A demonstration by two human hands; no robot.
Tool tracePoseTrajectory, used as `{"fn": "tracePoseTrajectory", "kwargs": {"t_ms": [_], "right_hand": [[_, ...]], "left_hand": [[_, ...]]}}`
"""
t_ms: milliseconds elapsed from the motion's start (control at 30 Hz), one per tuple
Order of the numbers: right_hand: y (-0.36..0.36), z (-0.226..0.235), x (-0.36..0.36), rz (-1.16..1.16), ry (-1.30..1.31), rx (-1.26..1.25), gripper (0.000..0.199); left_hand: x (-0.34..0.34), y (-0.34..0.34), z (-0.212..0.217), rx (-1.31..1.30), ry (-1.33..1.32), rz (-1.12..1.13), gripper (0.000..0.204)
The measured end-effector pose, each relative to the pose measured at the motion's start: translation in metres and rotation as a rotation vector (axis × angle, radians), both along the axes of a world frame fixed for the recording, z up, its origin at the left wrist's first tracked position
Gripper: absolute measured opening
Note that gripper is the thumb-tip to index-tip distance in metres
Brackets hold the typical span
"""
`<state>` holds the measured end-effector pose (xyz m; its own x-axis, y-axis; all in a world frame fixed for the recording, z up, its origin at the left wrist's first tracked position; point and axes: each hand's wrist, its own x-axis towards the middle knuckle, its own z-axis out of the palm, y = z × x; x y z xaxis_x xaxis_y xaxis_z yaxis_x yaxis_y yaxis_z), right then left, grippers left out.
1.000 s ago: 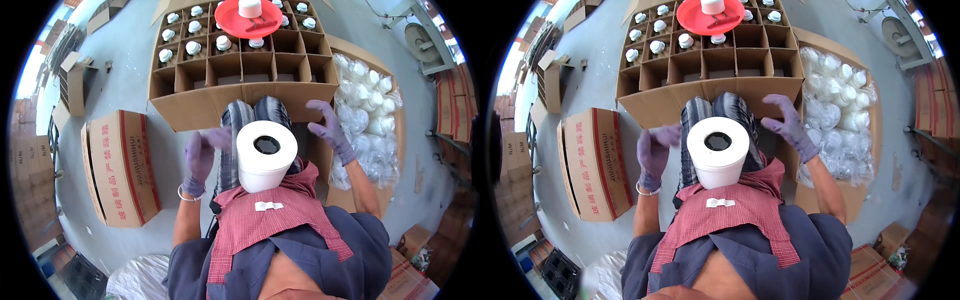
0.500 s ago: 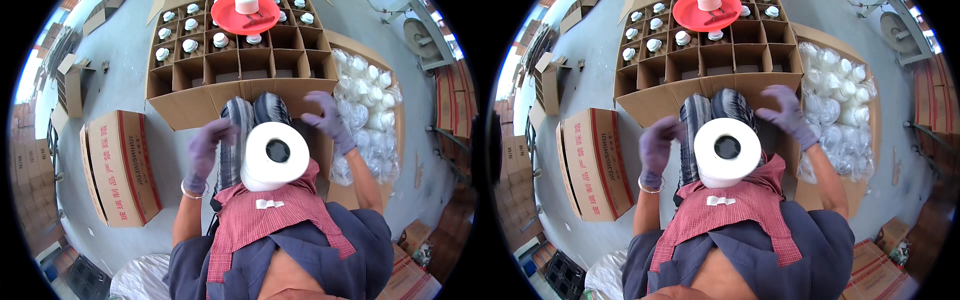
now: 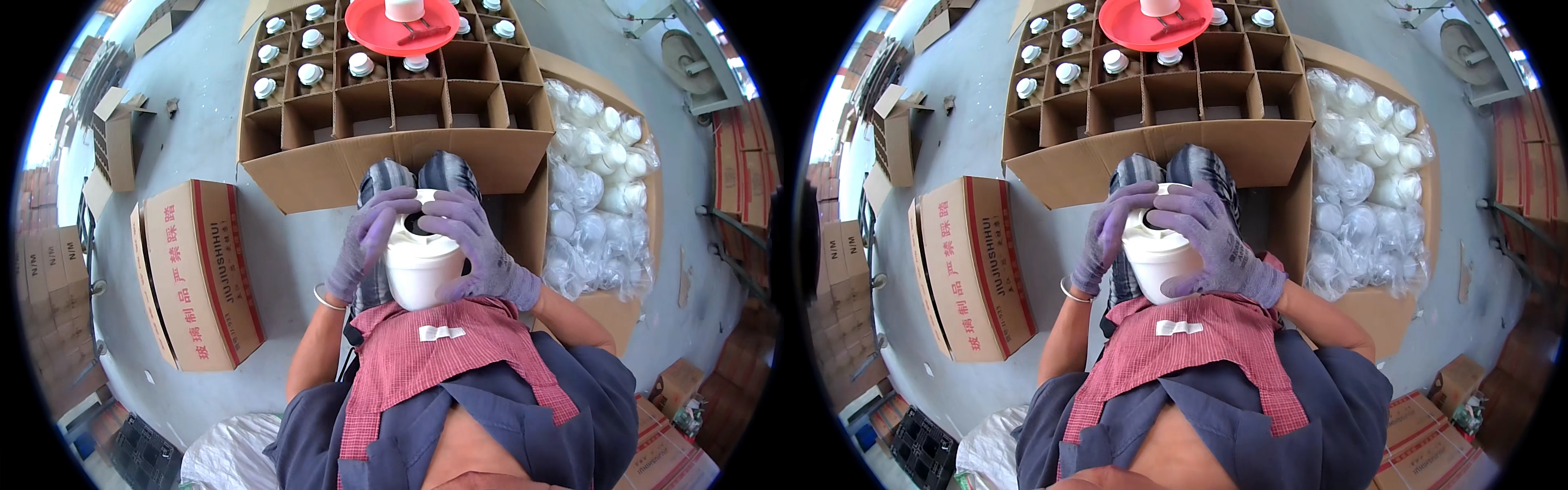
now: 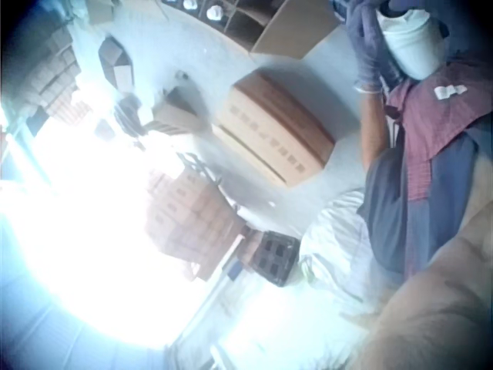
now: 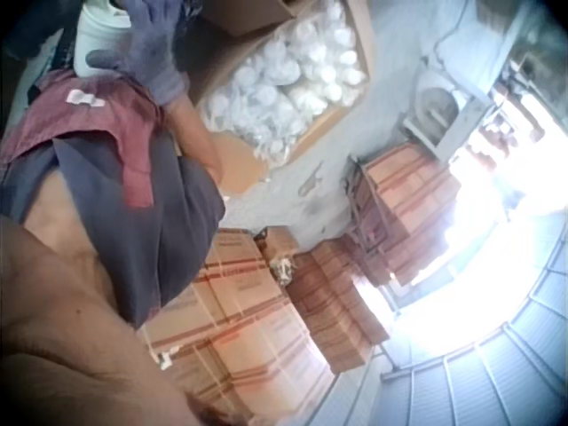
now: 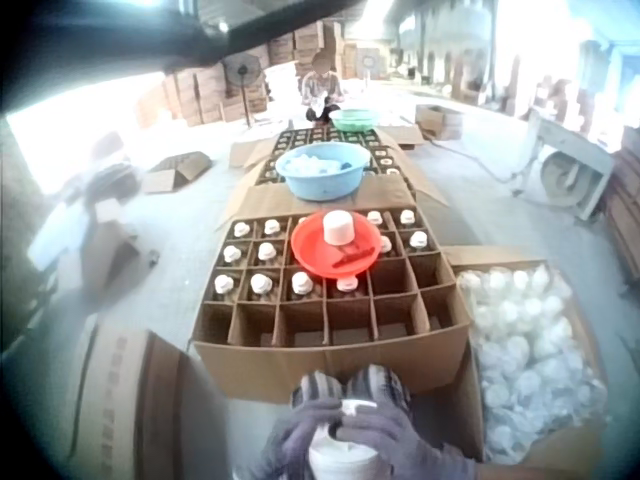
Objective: The person assembles thermos flasks by inserting glass liners into plastic housings, placing foam padding, and securing them with screw-on components before packing the finished items into a cardboard box.
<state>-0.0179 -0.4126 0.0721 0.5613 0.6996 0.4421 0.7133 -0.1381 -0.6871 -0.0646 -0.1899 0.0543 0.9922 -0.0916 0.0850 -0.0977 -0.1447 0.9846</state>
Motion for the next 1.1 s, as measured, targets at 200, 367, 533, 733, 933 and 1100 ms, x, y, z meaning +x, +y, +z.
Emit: {"fn": "tracePoseTrajectory", "kwargs": {"t_ms": [200,367,533,733,933,1100], "right_hand": [[-0.062,-0.066,0.061,-0.316,0.256,-0.284,0.085],[-0.022,0.000,0.026,0.187,0.251,-0.082,0.091],[-0.104,-0.062,0.052,-0.516,0.623,-0.011,0.070],[-0.016,-0.006,0.035,-0.055,0.501,0.094,0.043],[0.041,0.022,0.074,-0.148,0.322,0.341,0.079],[0.054,0.019,0.092,-0.019,-0.262,0.093,0.075]], "left_hand": [[-0.028,0.015,0.025,-0.106,-0.095,0.204,0.027],[-0.014,-0.010,0.014,0.107,-0.082,0.162,0.036],[-0.036,0.044,0.013,-0.274,0.091,0.032,0.056],[0.013,0.001,0.033,0.371,-0.181,-0.299,0.067],[0.048,-0.010,0.025,-0.277,0.061,0.112,0.057],[0.053,-0.009,0.023,-1.233,0.325,-0.096,0.087]]}}
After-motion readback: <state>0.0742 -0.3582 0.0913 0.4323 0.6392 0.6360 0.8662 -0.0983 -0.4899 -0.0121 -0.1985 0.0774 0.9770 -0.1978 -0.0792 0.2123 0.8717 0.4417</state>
